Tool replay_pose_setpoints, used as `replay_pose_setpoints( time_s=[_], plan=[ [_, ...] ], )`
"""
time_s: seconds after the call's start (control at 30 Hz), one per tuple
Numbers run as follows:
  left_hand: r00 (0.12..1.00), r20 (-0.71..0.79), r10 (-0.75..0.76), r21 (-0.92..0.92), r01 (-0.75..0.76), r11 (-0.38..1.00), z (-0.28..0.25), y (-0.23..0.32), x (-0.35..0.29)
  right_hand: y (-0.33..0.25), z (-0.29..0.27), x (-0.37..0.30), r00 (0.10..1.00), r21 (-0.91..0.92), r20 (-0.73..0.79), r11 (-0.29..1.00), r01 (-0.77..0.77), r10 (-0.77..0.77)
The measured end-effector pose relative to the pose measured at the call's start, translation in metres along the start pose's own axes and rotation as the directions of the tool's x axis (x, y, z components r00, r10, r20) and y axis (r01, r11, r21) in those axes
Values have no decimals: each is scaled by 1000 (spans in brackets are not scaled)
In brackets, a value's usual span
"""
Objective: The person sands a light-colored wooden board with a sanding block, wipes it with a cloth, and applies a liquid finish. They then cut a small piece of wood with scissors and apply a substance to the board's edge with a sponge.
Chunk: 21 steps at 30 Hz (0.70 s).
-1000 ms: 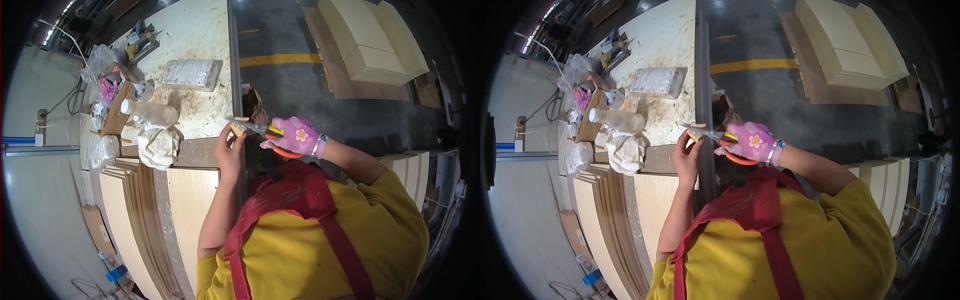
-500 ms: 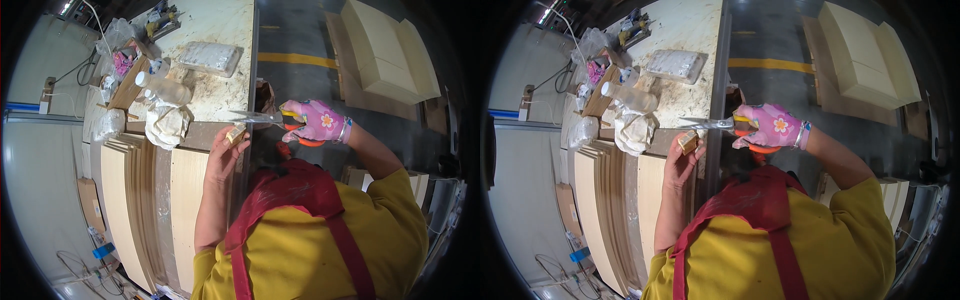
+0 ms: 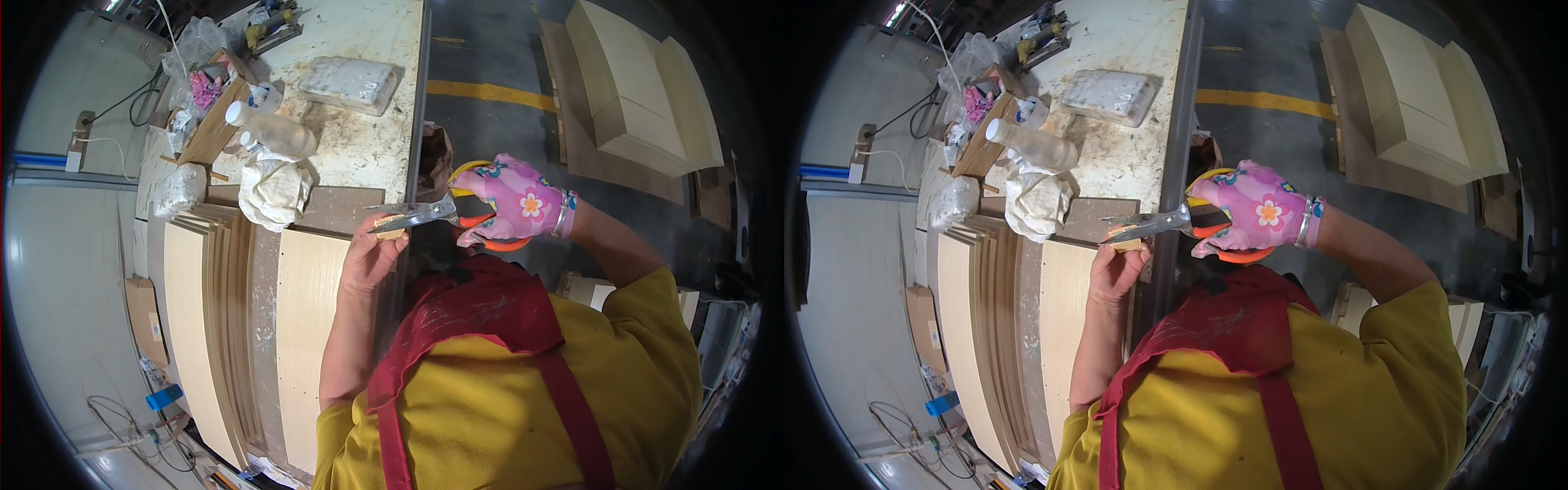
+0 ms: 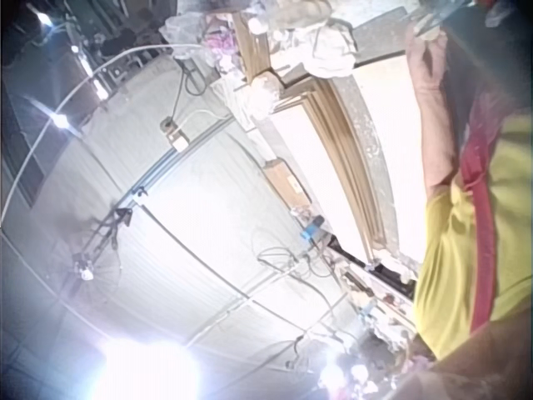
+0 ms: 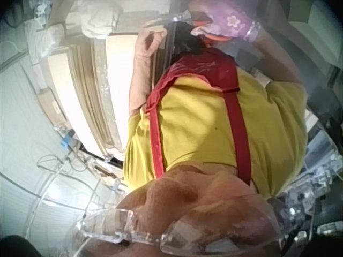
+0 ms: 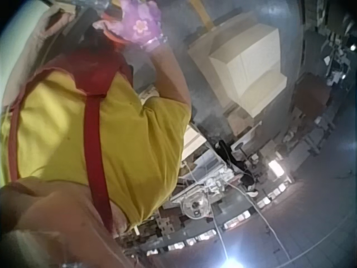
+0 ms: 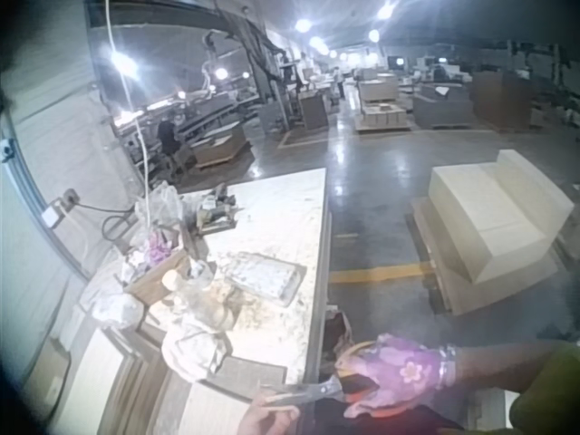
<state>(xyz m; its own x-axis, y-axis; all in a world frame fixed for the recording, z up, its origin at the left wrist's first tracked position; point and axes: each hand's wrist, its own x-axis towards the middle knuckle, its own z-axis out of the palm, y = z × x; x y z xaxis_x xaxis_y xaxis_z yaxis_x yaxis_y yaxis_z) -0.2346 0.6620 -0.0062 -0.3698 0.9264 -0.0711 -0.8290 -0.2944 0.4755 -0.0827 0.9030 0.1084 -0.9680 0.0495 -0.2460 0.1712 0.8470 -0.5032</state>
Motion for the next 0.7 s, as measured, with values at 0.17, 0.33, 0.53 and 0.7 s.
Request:
replay_pose_setpoints(
  time_s=[0.17,0.33,0.53,0.7],
  plan=[
    [1000,-7,-9,-35,9,999,2,-7,4,14,22,-6,913,-146,-323,966,211,-248],
    [999,-10,-41,-27,41,999,2,-10,5,17,22,-12,948,-111,-266,982,152,-176],
    [994,45,-96,-72,99,992,-3,-12,9,14,15,-13,992,-23,-105,998,63,-65],
    [990,3,-143,-26,143,989,-15,-11,6,16,20,-11,977,-102,-169,988,113,-129]
  ],
)
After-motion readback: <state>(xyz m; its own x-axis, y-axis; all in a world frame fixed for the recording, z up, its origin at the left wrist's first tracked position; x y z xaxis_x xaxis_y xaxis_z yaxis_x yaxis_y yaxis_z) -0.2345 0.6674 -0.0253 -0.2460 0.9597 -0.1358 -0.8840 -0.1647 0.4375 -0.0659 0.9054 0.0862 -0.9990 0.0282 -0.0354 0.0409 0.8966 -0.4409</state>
